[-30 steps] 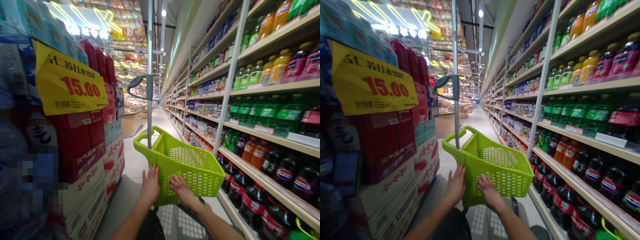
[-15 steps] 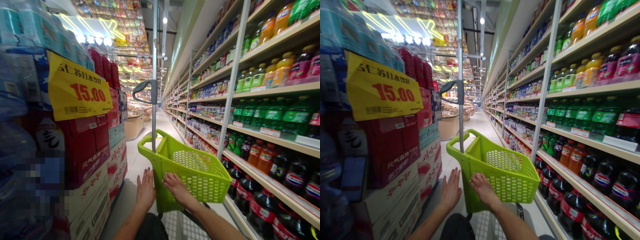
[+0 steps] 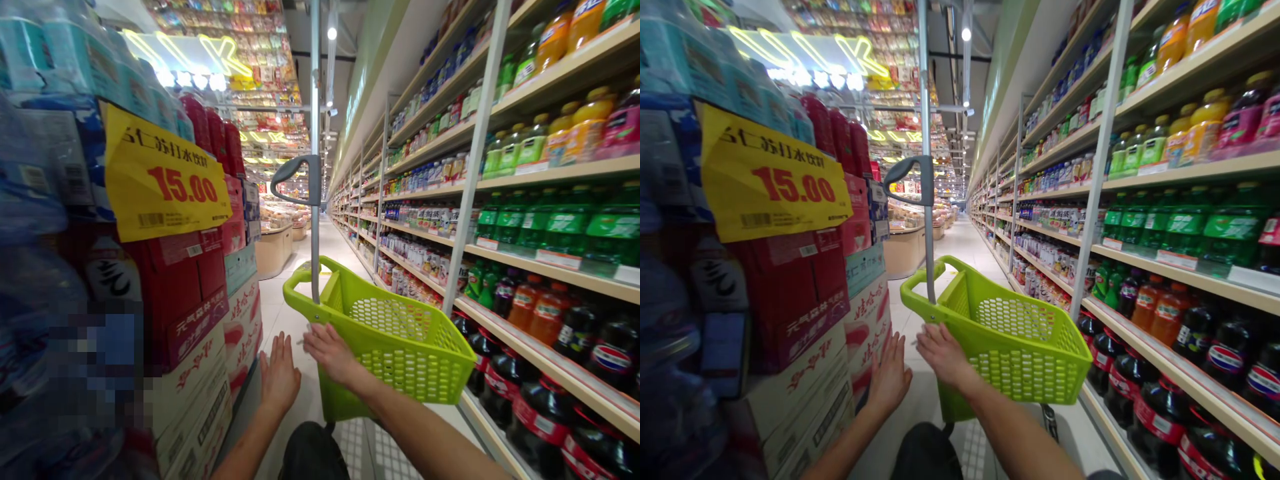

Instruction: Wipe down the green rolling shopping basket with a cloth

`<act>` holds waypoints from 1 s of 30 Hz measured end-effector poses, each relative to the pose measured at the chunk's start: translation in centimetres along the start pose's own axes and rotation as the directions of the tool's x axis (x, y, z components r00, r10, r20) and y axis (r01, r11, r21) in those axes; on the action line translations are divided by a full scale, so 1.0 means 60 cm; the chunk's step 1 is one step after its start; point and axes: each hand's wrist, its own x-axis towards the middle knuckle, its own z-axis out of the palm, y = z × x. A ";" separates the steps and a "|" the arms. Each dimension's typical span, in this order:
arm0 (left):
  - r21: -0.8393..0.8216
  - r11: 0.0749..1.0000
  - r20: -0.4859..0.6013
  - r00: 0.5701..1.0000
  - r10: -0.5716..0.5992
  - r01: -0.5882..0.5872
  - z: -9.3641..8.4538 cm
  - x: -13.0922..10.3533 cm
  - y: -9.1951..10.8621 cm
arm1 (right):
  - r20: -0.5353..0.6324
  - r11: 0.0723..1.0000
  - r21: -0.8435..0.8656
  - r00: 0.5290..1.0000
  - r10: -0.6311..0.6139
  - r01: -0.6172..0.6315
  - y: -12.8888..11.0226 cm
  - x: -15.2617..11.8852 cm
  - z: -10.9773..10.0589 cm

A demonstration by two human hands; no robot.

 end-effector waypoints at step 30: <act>-0.104 0.955 0.026 0.959 0.281 -0.276 -0.011 -0.011 0.164 | -0.030 0.947 -0.136 0.956 0.291 -0.293 0.097 -0.208 -0.046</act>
